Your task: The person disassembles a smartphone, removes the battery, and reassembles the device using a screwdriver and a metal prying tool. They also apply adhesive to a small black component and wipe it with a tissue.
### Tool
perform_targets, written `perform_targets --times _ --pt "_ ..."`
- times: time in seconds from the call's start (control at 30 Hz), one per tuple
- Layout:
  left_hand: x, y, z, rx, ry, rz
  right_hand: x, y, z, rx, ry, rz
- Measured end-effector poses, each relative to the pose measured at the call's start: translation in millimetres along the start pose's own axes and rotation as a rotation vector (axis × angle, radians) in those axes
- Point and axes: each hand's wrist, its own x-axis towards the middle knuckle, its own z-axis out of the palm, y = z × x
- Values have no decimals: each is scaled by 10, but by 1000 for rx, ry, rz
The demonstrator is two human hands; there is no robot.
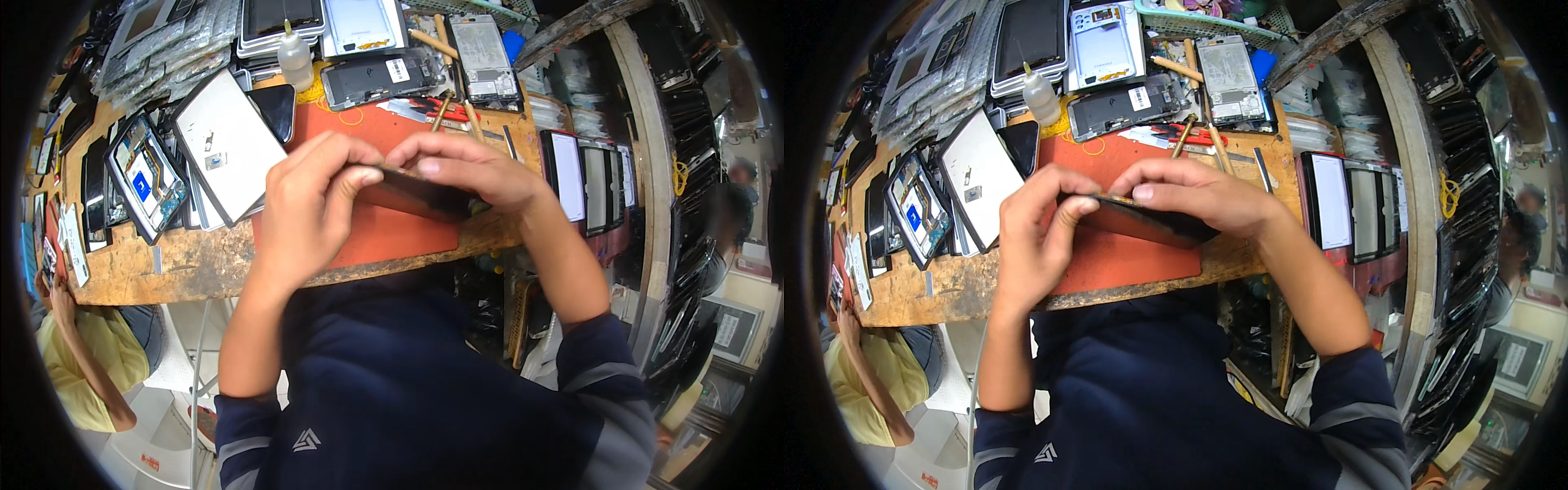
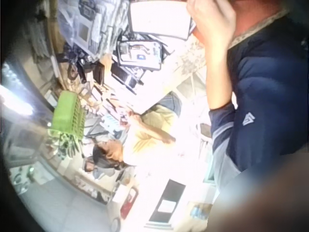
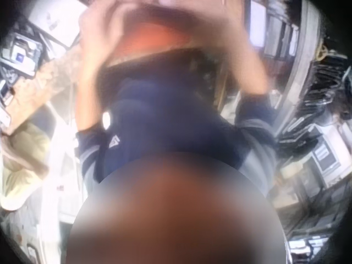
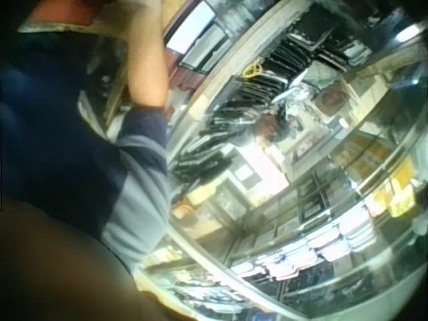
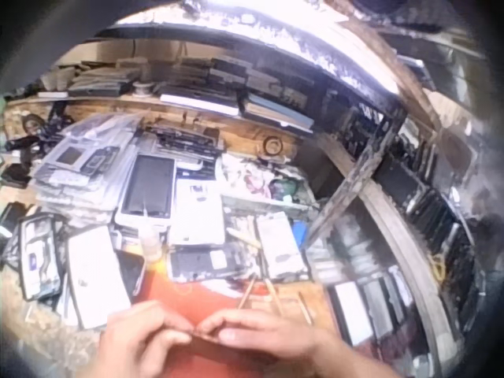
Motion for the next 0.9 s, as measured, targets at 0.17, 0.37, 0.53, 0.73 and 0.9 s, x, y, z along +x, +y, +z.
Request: perform_targets --times 0.17,0.37,0.53,0.73,0.9 --pt "417 113 -39 9 -75 -7 -146 76 72 535 -172 9" --pt "383 134 38 -133 371 13 -130 243 265 1091 -50 -241" --pt "-54 125 124 -286 233 -267 -43 246 173 1235 -32 -312" --pt "-384 308 354 -677 -106 -631 78 163 143 1265 -169 -388" --pt "-430 320 461 -895 -96 -494 114 125 237 1281 -131 -363"
